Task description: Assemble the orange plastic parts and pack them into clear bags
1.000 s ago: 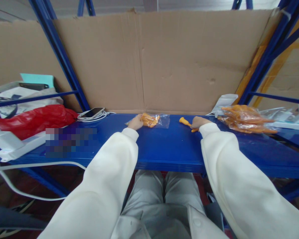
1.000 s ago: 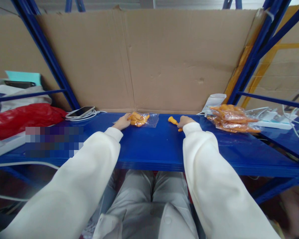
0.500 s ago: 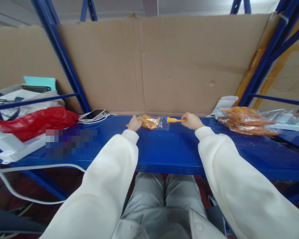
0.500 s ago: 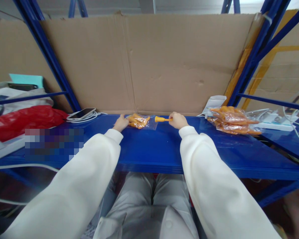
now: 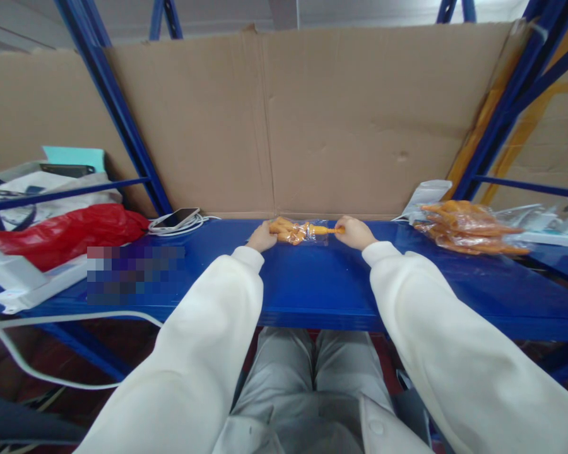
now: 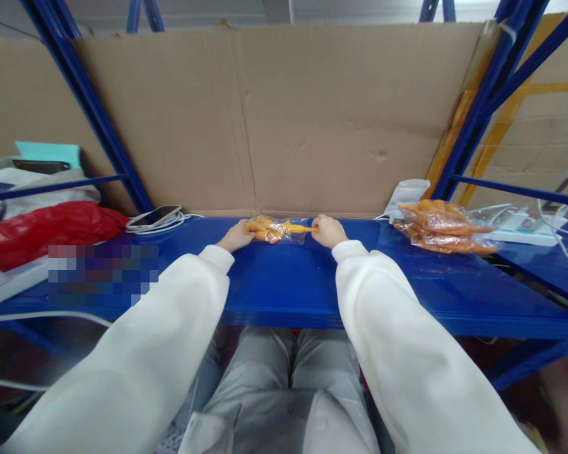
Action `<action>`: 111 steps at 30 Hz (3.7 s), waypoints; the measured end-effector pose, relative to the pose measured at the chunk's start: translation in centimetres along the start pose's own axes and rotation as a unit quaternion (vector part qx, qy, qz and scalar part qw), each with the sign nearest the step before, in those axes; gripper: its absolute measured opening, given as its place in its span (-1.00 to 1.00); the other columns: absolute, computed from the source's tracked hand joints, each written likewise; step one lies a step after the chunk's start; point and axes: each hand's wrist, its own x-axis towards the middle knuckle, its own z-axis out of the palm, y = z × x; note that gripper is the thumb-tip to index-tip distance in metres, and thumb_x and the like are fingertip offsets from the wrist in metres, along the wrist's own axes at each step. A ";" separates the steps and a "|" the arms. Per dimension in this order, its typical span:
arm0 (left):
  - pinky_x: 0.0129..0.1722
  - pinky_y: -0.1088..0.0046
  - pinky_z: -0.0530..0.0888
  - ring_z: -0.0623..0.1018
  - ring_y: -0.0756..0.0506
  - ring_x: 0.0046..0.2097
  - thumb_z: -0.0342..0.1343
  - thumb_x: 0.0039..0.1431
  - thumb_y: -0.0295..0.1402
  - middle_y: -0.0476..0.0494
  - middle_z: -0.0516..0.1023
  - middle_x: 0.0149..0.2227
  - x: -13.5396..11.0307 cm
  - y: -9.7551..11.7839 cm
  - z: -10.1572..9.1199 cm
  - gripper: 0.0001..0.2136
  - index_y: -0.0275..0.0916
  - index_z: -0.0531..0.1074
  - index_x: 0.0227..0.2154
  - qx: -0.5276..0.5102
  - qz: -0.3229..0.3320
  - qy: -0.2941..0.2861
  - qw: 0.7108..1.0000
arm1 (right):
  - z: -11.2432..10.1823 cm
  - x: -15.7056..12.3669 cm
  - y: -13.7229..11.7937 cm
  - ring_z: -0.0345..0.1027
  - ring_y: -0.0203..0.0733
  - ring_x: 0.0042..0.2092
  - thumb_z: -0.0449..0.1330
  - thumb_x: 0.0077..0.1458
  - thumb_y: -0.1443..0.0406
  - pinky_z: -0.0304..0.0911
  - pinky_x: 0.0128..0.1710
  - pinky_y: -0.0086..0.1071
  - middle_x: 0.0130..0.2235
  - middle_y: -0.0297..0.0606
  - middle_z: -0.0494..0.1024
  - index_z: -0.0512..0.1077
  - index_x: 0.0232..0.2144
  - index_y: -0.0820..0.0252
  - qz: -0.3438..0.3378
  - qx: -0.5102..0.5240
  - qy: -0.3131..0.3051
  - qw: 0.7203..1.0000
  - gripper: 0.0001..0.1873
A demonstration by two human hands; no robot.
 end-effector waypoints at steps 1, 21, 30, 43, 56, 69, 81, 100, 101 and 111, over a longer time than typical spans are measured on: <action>0.21 0.36 0.46 0.58 -0.20 0.17 0.23 0.12 -0.46 -0.26 0.62 0.09 0.0 0.0 0.1 -0.54 -0.24 0.41 0.12 -0.006 0.012 -0.007 1.000 | 0.1 0.1 0.1 0.54 -0.05 -0.01 0.17 0.18 0.39 0.36 -0.04 -0.35 -0.03 -0.08 0.64 0.62 -0.12 0.21 0.002 0.005 0.007 1.000 -0.73; 0.31 0.12 0.38 0.55 -0.24 0.20 0.29 -0.04 -0.60 -0.35 0.55 0.17 -0.3 1.1 0.9 -0.42 -0.28 0.41 0.12 -0.145 0.172 -0.108 0.968 | 1.2 1.2 2.0 0.54 -0.10 -0.16 0.27 0.00 0.40 0.36 -0.10 -0.36 -0.19 -0.13 0.67 0.64 -0.32 0.24 0.009 0.143 0.039 0.989 -0.83; 0.31 0.06 0.39 0.56 -0.30 0.19 0.34 -0.06 -0.61 -0.29 0.62 0.08 -0.8 2.0 0.3 -0.46 -0.23 0.47 0.05 -0.173 0.181 -0.128 0.960 | 1.2 1.3 2.6 0.53 -0.16 -0.28 0.29 -0.06 0.39 0.37 -0.19 -0.38 -0.32 -0.22 0.67 0.64 -0.39 0.22 0.028 0.193 0.045 0.980 -0.86; 0.29 0.09 0.40 0.55 -0.27 0.21 0.31 -0.04 -0.57 -0.41 0.51 0.22 0.2 0.8 1.9 -0.35 -0.30 0.35 0.18 -0.239 0.154 -0.149 0.947 | 1.6 1.5 2.5 0.54 -0.17 -0.27 0.30 -0.01 0.37 0.40 -0.15 -0.37 -0.28 -0.19 0.68 0.63 -0.34 0.25 -0.056 0.273 0.038 0.960 -0.86; 0.34 0.13 0.33 0.54 -0.26 0.21 0.31 0.02 -0.50 -0.33 0.54 0.19 0.5 0.9 1.9 -0.49 -0.32 0.48 0.10 -0.157 0.155 -0.073 0.973 | 2.8 1.4 2.0 0.55 -0.14 -0.23 0.47 -0.13 0.06 0.45 -0.08 -0.24 -0.23 -0.22 0.70 0.65 -0.22 0.21 -0.062 0.436 -0.044 0.897 -0.55; 0.31 0.20 0.37 0.55 -0.20 0.14 0.13 0.18 -0.47 -0.19 0.61 0.03 0.2 3.0 1.7 -0.83 -0.20 0.63 -0.28 -0.013 0.234 0.008 0.972 | 3.4 1.7 1.3 0.56 -0.05 -0.11 0.48 -0.22 -0.03 0.39 0.07 -0.15 -0.23 -0.18 0.69 0.63 -0.42 0.18 -0.086 0.490 -0.047 0.866 -0.57; 0.09 0.23 0.52 0.61 -0.15 -0.09 0.16 0.07 -0.52 -0.15 0.64 -0.20 1.6 2.4 2.6 -0.87 -0.23 0.58 -0.46 -0.086 0.301 0.073 0.947 | 4.2 2.7 1.1 0.56 -0.03 -0.06 0.44 -0.08 0.13 0.38 0.14 -0.11 -0.24 -0.19 0.69 0.64 -0.47 0.14 -0.138 0.472 -0.034 0.870 -0.79; -0.11 0.40 0.49 0.64 -0.16 -0.16 0.20 0.12 -0.45 -0.14 0.71 -0.27 0.6 3.0 1.8 -0.89 -0.21 0.64 -0.35 0.035 0.218 0.017 0.975 | 3.6 2.2 0.7 0.57 -0.05 -0.06 0.35 0.01 0.38 0.41 0.08 -0.20 -0.12 -0.14 0.69 0.67 -0.32 0.19 -0.108 0.400 -0.025 0.910 -0.87; -0.11 0.40 0.49 0.64 -0.16 -0.16 0.21 0.13 -0.45 -0.14 0.71 -0.26 0.6 3.1 1.8 -0.89 -0.21 0.64 -0.35 0.038 0.214 0.016 0.976 | 3.6 2.2 0.7 0.57 -0.06 -0.09 0.35 0.00 0.40 0.42 0.07 -0.19 -0.15 -0.14 0.69 0.66 -0.33 0.21 -0.089 0.393 -0.017 0.915 -0.87; 0.02 0.31 0.50 0.65 -0.17 -0.15 0.15 0.16 -0.46 -0.16 0.71 -0.25 0.4 2.8 1.7 -0.85 -0.22 0.63 -0.36 -0.009 0.224 0.026 0.974 | 3.9 1.9 0.6 0.57 -0.15 -0.23 0.33 0.03 0.38 0.49 -0.04 -0.22 -0.22 -0.22 0.71 0.66 -0.19 0.21 -0.062 0.457 -0.088 0.883 -0.75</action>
